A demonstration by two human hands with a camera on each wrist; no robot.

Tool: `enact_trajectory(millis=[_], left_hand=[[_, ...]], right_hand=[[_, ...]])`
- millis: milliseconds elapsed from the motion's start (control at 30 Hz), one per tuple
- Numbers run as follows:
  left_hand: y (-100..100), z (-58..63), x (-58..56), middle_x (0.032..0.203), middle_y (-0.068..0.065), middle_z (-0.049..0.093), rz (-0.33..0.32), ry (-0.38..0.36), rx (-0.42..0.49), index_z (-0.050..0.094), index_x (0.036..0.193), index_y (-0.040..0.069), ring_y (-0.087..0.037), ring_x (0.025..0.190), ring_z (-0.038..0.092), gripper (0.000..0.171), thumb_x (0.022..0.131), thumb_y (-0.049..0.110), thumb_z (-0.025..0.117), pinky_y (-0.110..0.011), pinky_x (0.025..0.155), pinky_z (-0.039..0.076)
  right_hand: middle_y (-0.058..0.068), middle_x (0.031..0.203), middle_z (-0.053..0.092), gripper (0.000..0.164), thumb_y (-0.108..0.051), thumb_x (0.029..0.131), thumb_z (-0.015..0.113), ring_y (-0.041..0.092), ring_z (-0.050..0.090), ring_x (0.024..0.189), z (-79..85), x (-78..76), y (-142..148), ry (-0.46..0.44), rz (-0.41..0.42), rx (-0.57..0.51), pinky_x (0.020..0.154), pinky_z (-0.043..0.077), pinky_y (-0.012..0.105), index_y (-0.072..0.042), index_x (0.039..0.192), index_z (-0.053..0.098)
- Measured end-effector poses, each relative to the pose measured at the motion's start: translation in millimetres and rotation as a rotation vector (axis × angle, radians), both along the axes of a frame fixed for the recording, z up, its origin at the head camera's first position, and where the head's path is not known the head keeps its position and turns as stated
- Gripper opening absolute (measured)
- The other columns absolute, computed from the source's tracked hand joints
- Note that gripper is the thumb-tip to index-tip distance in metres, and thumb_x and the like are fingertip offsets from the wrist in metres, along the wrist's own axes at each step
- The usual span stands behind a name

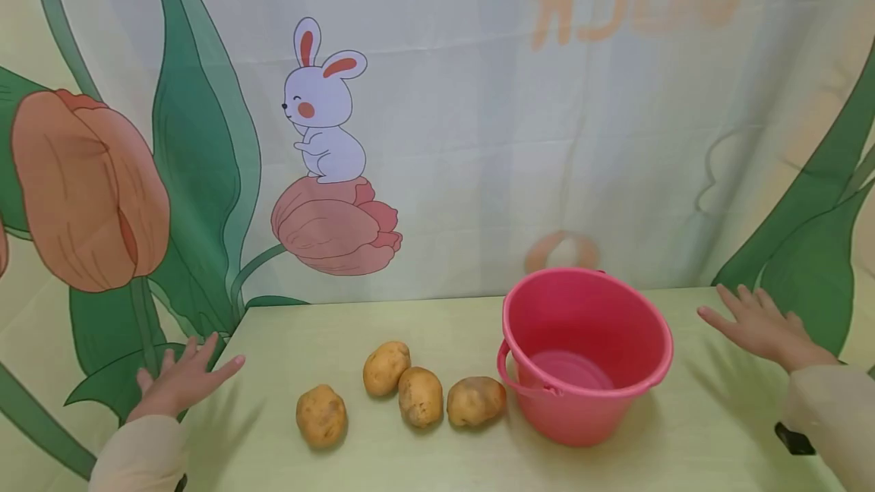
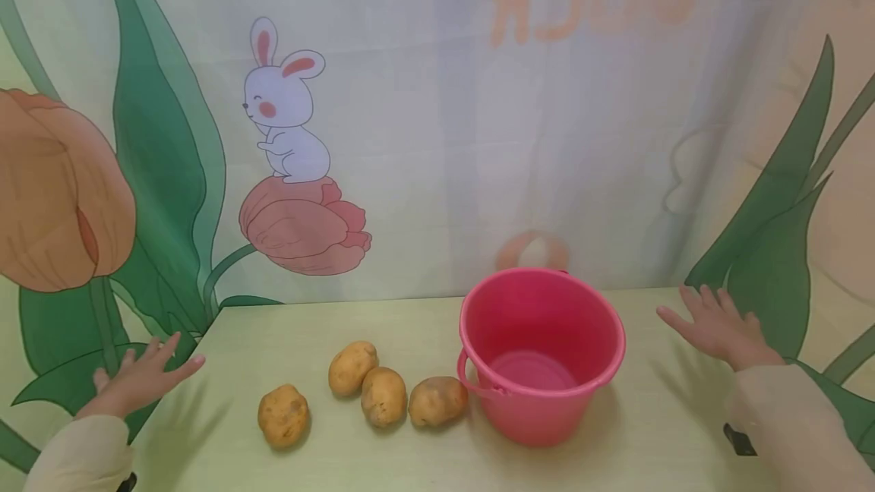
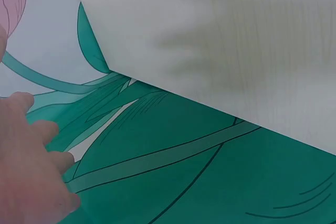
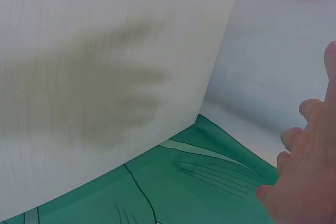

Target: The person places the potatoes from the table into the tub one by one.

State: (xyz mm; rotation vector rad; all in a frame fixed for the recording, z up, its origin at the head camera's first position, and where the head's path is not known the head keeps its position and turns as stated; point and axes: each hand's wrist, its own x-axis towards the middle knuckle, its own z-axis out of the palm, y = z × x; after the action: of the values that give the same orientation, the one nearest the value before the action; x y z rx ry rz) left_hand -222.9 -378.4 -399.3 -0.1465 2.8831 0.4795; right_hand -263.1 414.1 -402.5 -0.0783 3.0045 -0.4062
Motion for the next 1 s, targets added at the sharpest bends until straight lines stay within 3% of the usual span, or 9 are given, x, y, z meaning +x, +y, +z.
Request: enact_trajectory(millis=[333, 1000], left_hand=[[6.9, -1.0, 3.1, 0.138, -0.035, 0.001, -0.008, 0.004, -0.037, 0.008, 0.141, 0.004, -0.063, 0.117, -0.008, 0.094, 0.079, 0.069, 0.033, -0.076, 0.079, -0.011], [16.3, -2.3, 3.6, 0.140, -0.033, 0.007, -0.057, 0.040, -0.064, 0.013, 0.141, 0.005, -0.063, 0.117, 0.004, 0.090, 0.080, 0.069, 0.033, -0.075, 0.081, -0.007]], right_hand=[[0.037, 0.138, 0.003, 0.084, -0.061, 0.086, 0.029, 0.055, -0.005, 0.124, 5.4, 0.6, -7.6, 0.036, 0.028, 0.006, 0.083, 0.004, 0.074, -0.002, 0.141, 0.007], [0.036, 0.137, 0.013, 0.077, -0.052, 0.089, 0.036, 0.055, 0.005, 0.124, 24.3, -0.6, -32.7, 0.146, 0.106, 0.042, 0.086, 0.011, 0.073, -0.002, 0.141, 0.010]])
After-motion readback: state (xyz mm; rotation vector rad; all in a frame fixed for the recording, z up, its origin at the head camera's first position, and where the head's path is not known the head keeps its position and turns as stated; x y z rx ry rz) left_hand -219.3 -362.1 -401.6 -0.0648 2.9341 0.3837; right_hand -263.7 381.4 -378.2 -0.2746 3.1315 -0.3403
